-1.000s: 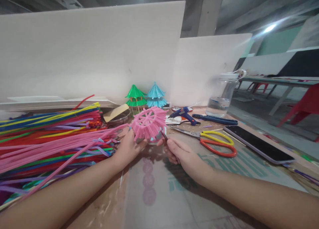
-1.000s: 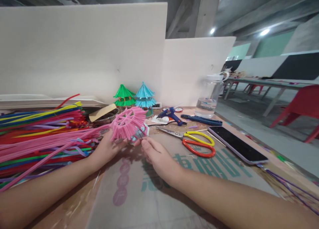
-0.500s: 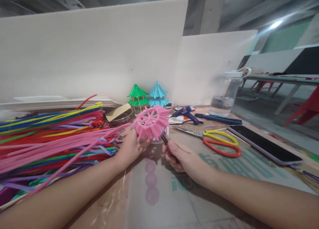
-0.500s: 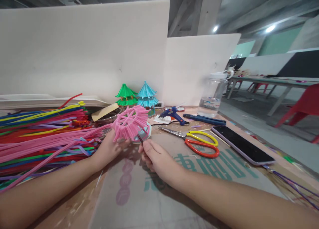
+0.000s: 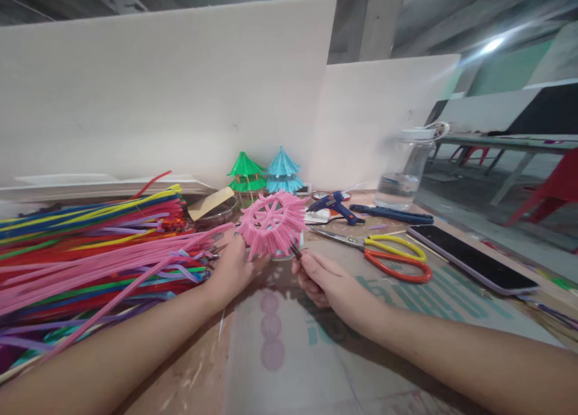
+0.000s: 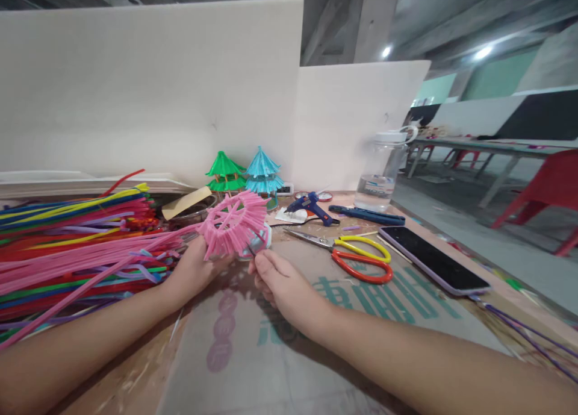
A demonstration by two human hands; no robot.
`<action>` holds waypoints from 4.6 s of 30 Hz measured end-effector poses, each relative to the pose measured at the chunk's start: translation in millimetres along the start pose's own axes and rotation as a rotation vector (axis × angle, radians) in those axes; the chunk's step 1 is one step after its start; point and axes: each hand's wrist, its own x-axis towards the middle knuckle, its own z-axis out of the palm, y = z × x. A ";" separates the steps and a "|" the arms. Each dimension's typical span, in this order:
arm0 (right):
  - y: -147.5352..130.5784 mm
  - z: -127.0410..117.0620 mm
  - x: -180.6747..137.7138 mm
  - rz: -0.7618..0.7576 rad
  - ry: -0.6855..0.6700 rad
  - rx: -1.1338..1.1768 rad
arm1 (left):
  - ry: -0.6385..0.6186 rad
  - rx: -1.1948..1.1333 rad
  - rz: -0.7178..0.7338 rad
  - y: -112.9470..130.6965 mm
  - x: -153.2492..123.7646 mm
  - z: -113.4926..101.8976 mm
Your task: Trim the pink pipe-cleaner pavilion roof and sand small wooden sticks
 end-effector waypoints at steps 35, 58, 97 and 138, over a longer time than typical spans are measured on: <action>-0.7 -1.8 1.4 -0.033 0.026 -0.016 | 0.062 0.040 0.023 -3.7 -2.4 4.4; -0.9 -2.7 2.1 -0.035 0.023 0.008 | 0.018 0.053 0.009 -3.6 -2.3 4.0; 0.3 -1.8 1.4 -0.003 -0.036 0.001 | 0.041 -0.018 0.077 -10.3 -3.5 4.6; -2.3 -2.6 0.3 0.049 -0.056 0.053 | 0.049 -0.018 0.160 -9.4 -3.0 4.1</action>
